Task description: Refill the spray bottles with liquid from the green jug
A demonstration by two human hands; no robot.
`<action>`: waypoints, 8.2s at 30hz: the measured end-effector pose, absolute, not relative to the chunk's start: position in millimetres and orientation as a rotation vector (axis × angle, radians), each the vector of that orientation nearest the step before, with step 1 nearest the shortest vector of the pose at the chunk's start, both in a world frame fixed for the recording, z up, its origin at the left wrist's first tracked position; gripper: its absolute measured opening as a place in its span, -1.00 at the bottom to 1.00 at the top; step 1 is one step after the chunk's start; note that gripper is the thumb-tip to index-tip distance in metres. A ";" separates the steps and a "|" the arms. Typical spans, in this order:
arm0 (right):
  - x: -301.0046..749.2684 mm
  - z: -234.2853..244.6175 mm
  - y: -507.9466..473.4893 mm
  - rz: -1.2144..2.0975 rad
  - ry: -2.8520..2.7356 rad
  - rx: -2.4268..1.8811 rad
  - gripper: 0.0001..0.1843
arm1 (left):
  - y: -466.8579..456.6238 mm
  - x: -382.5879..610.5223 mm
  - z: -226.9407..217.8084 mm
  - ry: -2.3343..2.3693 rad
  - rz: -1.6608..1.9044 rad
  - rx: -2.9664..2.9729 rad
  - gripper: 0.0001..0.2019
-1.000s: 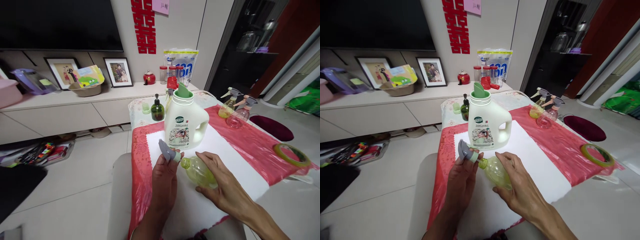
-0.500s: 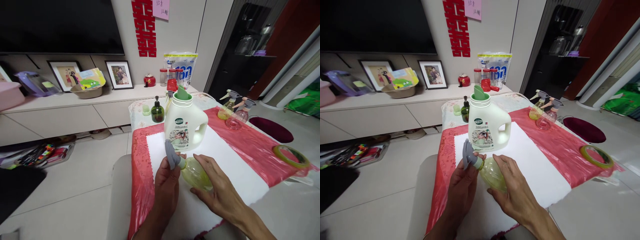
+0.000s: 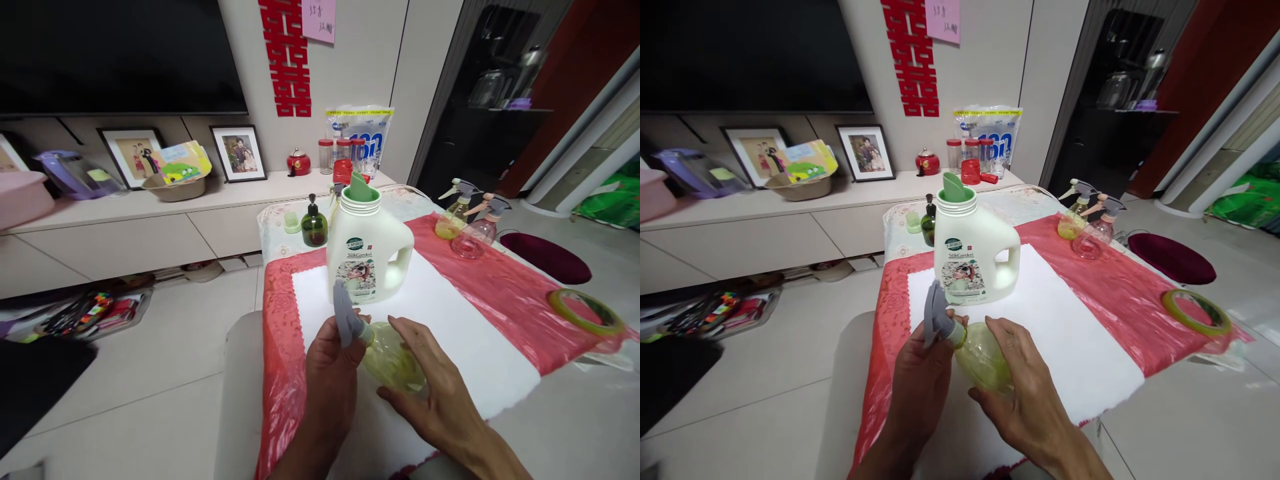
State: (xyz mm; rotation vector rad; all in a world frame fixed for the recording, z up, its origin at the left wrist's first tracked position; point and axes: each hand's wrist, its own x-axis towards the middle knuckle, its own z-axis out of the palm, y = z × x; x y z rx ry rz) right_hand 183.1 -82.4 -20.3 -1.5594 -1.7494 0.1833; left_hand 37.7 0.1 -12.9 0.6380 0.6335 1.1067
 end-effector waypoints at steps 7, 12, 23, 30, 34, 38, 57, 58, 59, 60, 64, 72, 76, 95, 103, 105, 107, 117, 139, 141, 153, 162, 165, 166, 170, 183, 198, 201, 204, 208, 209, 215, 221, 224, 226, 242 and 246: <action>180.9 -19.4 -85.1 0.166 -1.700 -1.555 -0.15 | -6.8 41.1 -8.4 0.602 1.161 0.731 -0.63; 179.2 -17.6 -85.7 0.143 -1.699 -1.531 -0.17 | -3.6 42.8 -11.1 0.710 1.148 0.747 -0.60; 180.5 -17.3 -86.2 0.240 -1.668 -1.511 -0.14 | -6.9 39.8 -14.4 0.613 1.165 0.861 -0.62; 182.8 -17.1 -87.7 0.315 -1.656 -1.504 -0.14 | -3.4 40.2 -6.6 0.512 1.119 0.824 -0.69; 182.4 -16.4 -87.6 0.338 -1.629 -1.498 -0.16 | -6.4 40.4 -4.4 0.489 1.141 0.887 -0.73; 181.4 -15.5 -88.8 0.333 -1.640 -1.504 -0.12 | -5.1 40.8 -7.9 0.546 1.136 0.904 -0.61; 185.0 -17.4 -92.7 0.372 -1.615 -1.486 -0.13 | -14.1 42.6 -22.1 0.693 1.173 0.860 -0.60; 185.4 -18.1 -92.8 0.375 -1.612 -1.482 -0.13 | -13.9 42.4 -22.8 0.676 1.160 0.831 -0.62; 185.6 -18.9 -93.0 0.386 -1.612 -1.480 -0.14 | -13.5 42.2 -23.3 0.652 1.141 0.806 -0.64; 185.9 -19.7 -93.2 0.398 -1.610 -1.476 -0.14 | -12.8 41.9 -23.8 0.628 1.122 0.788 -0.65; 185.7 -22.2 -94.3 0.446 -1.574 -1.457 -0.16 | -10.7 42.4 -25.7 0.606 1.065 0.756 -0.61; 186.2 -23.8 -94.9 0.467 -1.549 -1.426 -0.16 | -4.7 49.4 -30.6 0.619 1.046 0.738 -0.63; 189.6 -26.1 -97.2 0.656 -1.453 -1.390 -0.17 | 0.0 50.3 -24.1 0.590 1.099 0.755 -0.63; 188.2 -19.6 -99.0 0.877 -1.327 -1.206 -0.14 | 0.8 59.2 0.3 0.659 0.988 0.750 -0.77; 187.3 -20.1 -100.5 0.911 -1.295 -1.180 -0.15 | 2.0 59.4 -1.8 0.611 0.945 0.798 -0.75; 187.1 -20.5 -100.2 0.949 -1.269 -1.154 -0.17 | 1.9 59.3 -0.4 0.611 0.949 0.820 -0.77; 187.1 -22.3 -99.1 0.971 -1.249 -1.136 -0.17 | 2.0 58.8 -1.2 0.619 0.954 0.827 -0.76; 200.9 -48.8 -83.2 0.866 -1.375 -1.309 -0.14 | 6.1 55.2 -23.0 0.528 0.935 0.915 -0.61; 214.8 -14.3 -60.9 1.137 -1.171 -1.021 -0.64 | 0.0 59.5 -26.7 0.596 0.768 1.293 -0.65; 214.6 -14.8 -61.3 1.127 -1.154 -1.009 -0.64 | -0.3 60.5 -25.9 0.606 0.801 1.342 -0.68; 210.3 -24.3 -61.9 1.021 -1.120 -1.072 -0.49 | 3.4 62.1 -30.1 0.504 0.779 1.338 -0.69; 197.6 -19.8 -67.3 0.703 -1.161 -1.254 -0.49 | -2.5 60.4 -37.7 0.524 0.816 1.316 -0.47; 206.6 -27.1 -71.5 0.926 -1.152 -1.144 -0.57 | -2.3 60.5 -36.0 0.511 0.846 1.309 -0.51; 208.2 -29.6 -71.8 0.961 -1.131 -1.126 -0.60 | -2.3 61.0 -36.2 0.502 0.859 1.299 -0.52; 203.5 -32.1 -67.7 0.851 -1.046 -1.147 -0.62 | -2.9 63.2 -39.8 0.481 0.876 1.273 -0.49; 177.3 -34.9 -74.7 0.741 -0.765 -1.291 -0.58 | -5.2 63.8 -37.3 0.584 0.827 1.293 -0.44; 199.4 -24.1 -77.1 0.997 -0.678 -0.935 0.18 | -4.9 63.7 -37.0 0.534 0.828 1.235 -0.28; 197.7 -9.4 -73.3 1.031 -0.779 -1.009 0.24 | -4.3 65.1 -38.6 0.467 0.844 1.253 -0.29; 192.9 -7.9 -68.4 1.031 -0.820 -1.072 0.26 | -4.5 67.4 -42.2 0.440 0.874 1.244 -0.29; 187.7 -17.3 -61.7 0.864 -0.772 -1.095 0.39 | -5.2 68.5 -46.5 0.482 0.858 1.238 -0.26; 186.8 -18.9 -61.4 0.820 -0.767 -1.111 0.40 | -5.3 68.2 -46.6 0.491 0.856 1.246 -0.26; 181.9 -13.2 -70.0 0.909 -0.797 -1.022 0.30 | -5.7 65.7 -40.0 0.457 0.826 1.177 -0.30; 178.3 -15.7 -70.4 0.879 -0.709 -1.033 0.32 | -5.6 66.6 -40.5 0.433 0.850 1.204 -0.30; 177.5 -21.4 -66.7 0.797 -0.681 -1.050 0.38 | -6.2 66.8 -42.5 0.461 0.835 1.224 -0.29; 176.4 -23.0 -65.2 0.748 -0.654 -1.097 0.38 | -6.5 66.3 -43.4 0.483 0.817 1.240 -0.28; 173.2 -21.3 -73.7 0.783 -0.699 -1.030 0.35 | -9.3 65.9 -51.9 0.497 0.836 1.319 -0.13; 176.4 -33.5 -87.5 0.799 -0.780 -0.973 0.33 | -9.1 61.6 -41.3 0.603 0.851 1.252 -0.34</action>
